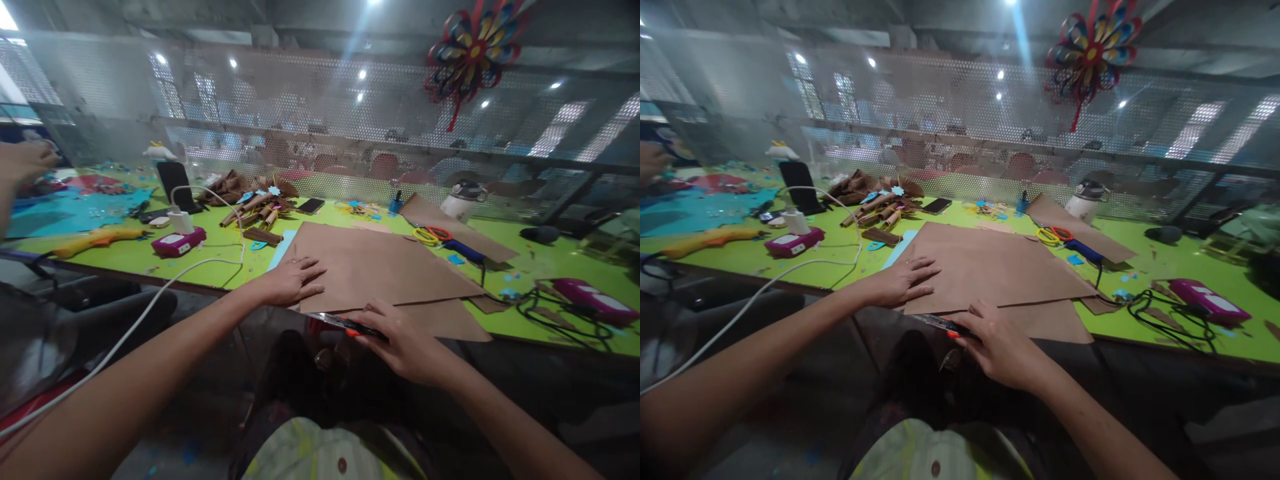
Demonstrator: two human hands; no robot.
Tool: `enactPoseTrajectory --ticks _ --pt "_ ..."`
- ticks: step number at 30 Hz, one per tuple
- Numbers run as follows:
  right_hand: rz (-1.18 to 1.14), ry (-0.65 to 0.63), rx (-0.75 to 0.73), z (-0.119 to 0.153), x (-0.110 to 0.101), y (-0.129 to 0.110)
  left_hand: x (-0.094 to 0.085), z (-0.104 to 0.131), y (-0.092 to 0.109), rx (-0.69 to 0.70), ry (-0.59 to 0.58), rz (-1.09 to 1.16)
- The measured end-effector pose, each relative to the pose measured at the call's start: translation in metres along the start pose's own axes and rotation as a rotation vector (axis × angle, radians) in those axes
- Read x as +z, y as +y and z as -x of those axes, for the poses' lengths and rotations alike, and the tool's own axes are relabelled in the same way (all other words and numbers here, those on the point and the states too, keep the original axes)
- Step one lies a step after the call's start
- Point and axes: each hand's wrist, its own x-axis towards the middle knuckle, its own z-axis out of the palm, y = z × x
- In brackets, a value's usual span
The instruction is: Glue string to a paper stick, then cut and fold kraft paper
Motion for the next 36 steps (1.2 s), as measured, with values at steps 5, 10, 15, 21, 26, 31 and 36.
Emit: enactPoseTrajectory --ticks 5,10,15,21,26,31,36 --pt "0.045 0.036 -0.008 -0.01 0.008 0.0 0.001 0.001 -0.002 0.005 0.016 0.013" --pt "-0.044 -0.079 -0.031 -0.001 0.006 -0.02 0.003 0.0 -0.003 0.002 0.019 0.024" --pt "-0.169 -0.135 -0.031 0.02 -0.013 -0.032 -0.002 0.002 -0.001 -0.038 0.027 0.056" --pt "-0.049 0.392 0.281 0.026 -0.058 0.059 -0.008 0.006 -0.007 -0.15 0.121 0.279" --pt "0.029 0.714 0.566 0.025 -0.097 0.151 -0.01 0.002 -0.017 -0.189 0.216 0.427" --pt "0.036 0.729 0.6 0.011 -0.119 0.197 -0.012 -0.01 -0.027 -0.293 0.298 0.556" --pt "-0.02 0.716 0.583 -0.017 -0.129 0.212 -0.023 -0.014 -0.04 -0.414 0.382 0.574"
